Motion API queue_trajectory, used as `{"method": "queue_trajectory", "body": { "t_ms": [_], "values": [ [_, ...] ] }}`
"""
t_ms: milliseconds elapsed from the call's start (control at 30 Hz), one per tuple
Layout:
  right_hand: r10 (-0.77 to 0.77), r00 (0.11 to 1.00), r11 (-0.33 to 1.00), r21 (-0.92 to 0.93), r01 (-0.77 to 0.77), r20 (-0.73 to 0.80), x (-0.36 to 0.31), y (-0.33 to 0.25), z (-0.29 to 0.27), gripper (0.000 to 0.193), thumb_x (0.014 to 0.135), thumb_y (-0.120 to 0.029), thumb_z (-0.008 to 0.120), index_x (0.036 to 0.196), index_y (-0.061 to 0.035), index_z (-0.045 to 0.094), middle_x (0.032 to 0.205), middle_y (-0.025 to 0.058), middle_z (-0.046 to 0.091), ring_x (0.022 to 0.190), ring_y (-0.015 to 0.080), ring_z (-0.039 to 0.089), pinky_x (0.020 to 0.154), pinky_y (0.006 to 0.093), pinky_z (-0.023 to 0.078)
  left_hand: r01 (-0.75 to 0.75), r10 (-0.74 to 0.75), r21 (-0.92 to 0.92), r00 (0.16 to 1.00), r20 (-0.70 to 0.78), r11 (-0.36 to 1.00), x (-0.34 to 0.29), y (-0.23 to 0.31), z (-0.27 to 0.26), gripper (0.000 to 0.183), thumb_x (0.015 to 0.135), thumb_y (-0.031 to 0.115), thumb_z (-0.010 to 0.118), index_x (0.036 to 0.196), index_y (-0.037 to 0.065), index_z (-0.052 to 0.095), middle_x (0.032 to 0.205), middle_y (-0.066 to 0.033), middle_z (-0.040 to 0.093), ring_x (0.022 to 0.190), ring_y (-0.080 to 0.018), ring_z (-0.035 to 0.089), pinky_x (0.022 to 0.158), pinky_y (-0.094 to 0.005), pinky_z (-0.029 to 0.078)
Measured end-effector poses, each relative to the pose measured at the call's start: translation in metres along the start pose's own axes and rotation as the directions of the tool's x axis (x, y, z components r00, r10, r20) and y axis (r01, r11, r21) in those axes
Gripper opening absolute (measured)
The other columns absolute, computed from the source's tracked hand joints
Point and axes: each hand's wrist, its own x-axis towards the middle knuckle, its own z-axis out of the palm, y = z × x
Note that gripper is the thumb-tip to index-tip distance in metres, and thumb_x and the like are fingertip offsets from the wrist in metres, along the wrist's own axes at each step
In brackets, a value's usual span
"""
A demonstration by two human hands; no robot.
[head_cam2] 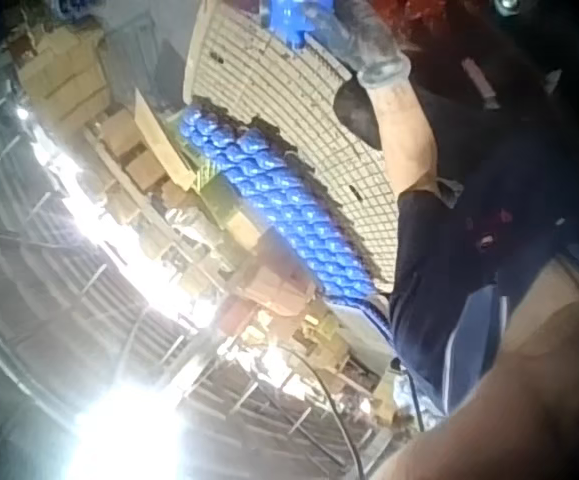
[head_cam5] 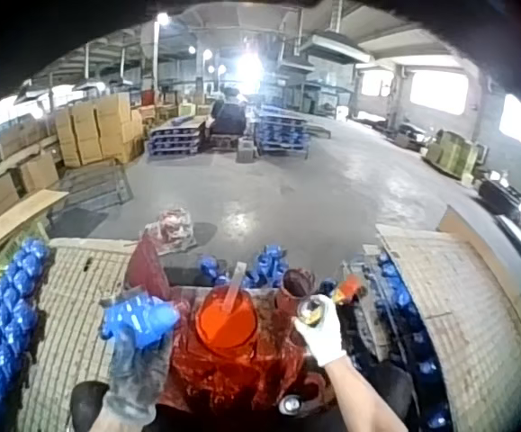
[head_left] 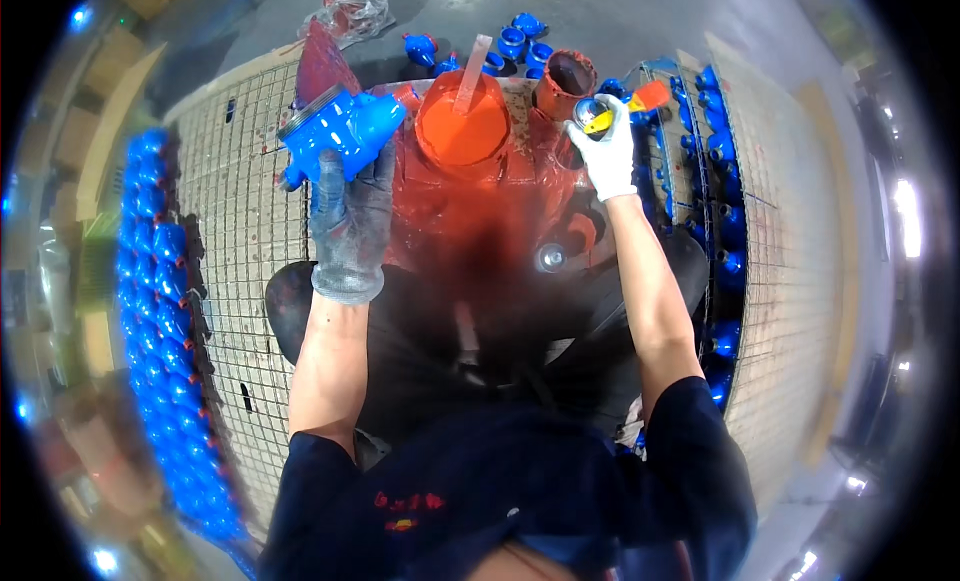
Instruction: The person paints blue plastic parts by holding each piece and applying red paint with a brush, then placing the finished parts onto a wire rack.
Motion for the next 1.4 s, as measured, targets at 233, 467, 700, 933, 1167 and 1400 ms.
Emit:
{"method": "queue_trajectory", "body": {
  "t_ms": [233,467,700,933,1167,1400],
  "values": [
    [0.115,0.991,0.993,0.010,-0.116,0.072,-0.007,0.030,0.008,0.062,0.078,-0.017,0.088,0.130,-0.0055,0.055,0.121,0.0121,0.064,0.113,0.0239,0.061,0.101,0.0347,0.049,0.033,-0.032,0.047,0.999,-0.015,0.998,0.001,-0.004,0.002,0.085,0.090,0.019,0.079,0.154,0.005,0.026,0.149,-0.0164,0.042,0.139,-0.0315,0.045,0.119,-0.0481,0.041],
    [-0.322,0.946,0.943,0.076,0.323,-0.029,-0.019,-0.074,-0.040,0.039,0.086,0.002,0.073,0.125,-0.0071,0.068,0.112,0.0117,0.066,0.096,0.0235,0.065,0.086,0.0329,0.053,-0.036,0.011,0.288,0.996,0.087,0.957,-0.007,-0.005,0.003,0.075,0.095,0.014,0.072,0.153,0.000,0.028,0.150,-0.0204,0.041,0.139,-0.0343,0.046,0.118,-0.0505,0.043],
    [-0.475,0.874,0.854,0.293,0.430,0.102,-0.049,-0.179,-0.092,0.034,0.082,0.005,0.076,0.114,-0.0060,0.073,0.098,0.0064,0.071,0.085,0.0178,0.067,0.075,0.0279,0.054,-0.139,0.058,0.447,0.980,0.191,0.883,-0.029,-0.011,0.001,0.078,0.091,0.013,0.076,0.153,0.001,0.031,0.147,-0.0164,0.048,0.135,-0.0311,0.051,0.119,-0.0483,0.040],
    [-0.585,0.803,0.804,0.213,0.555,0.115,-0.062,-0.205,-0.102,0.024,0.082,-0.005,0.079,0.105,-0.0089,0.071,0.094,0.0053,0.072,0.079,0.0213,0.066,0.071,0.0303,0.053,-0.202,0.058,0.536,0.960,0.274,0.819,-0.067,-0.009,0.024,0.081,0.088,0.016,0.080,0.153,0.002,0.034,0.147,-0.0128,0.049,0.134,-0.0282,0.052,0.118,-0.0449,0.038],
    [-0.692,0.705,0.717,0.037,0.696,0.156,-0.086,-0.212,-0.109,0.030,0.080,-0.009,0.080,0.107,-0.0090,0.068,0.083,0.0066,0.066,0.076,0.0244,0.061,0.067,0.0331,0.051,-0.147,0.095,0.489,0.987,0.129,0.860,-0.085,-0.019,0.037,0.073,0.091,0.014,0.076,0.149,0.000,0.036,0.142,-0.0173,0.052,0.128,-0.0320,0.057,0.113,-0.0481,0.048],
    [-0.671,0.706,0.705,-0.099,0.702,0.227,-0.123,-0.196,-0.097,0.036,0.078,-0.009,0.072,0.114,-0.0084,0.067,0.087,0.0078,0.060,0.084,0.0259,0.057,0.076,0.0374,0.047,-0.041,0.043,0.303,0.999,0.000,0.952,-0.095,-0.021,0.067,0.068,0.092,0.015,0.075,0.147,0.001,0.039,0.141,-0.0166,0.053,0.129,-0.0315,0.055,0.112,-0.0494,0.048]
  ]
}}
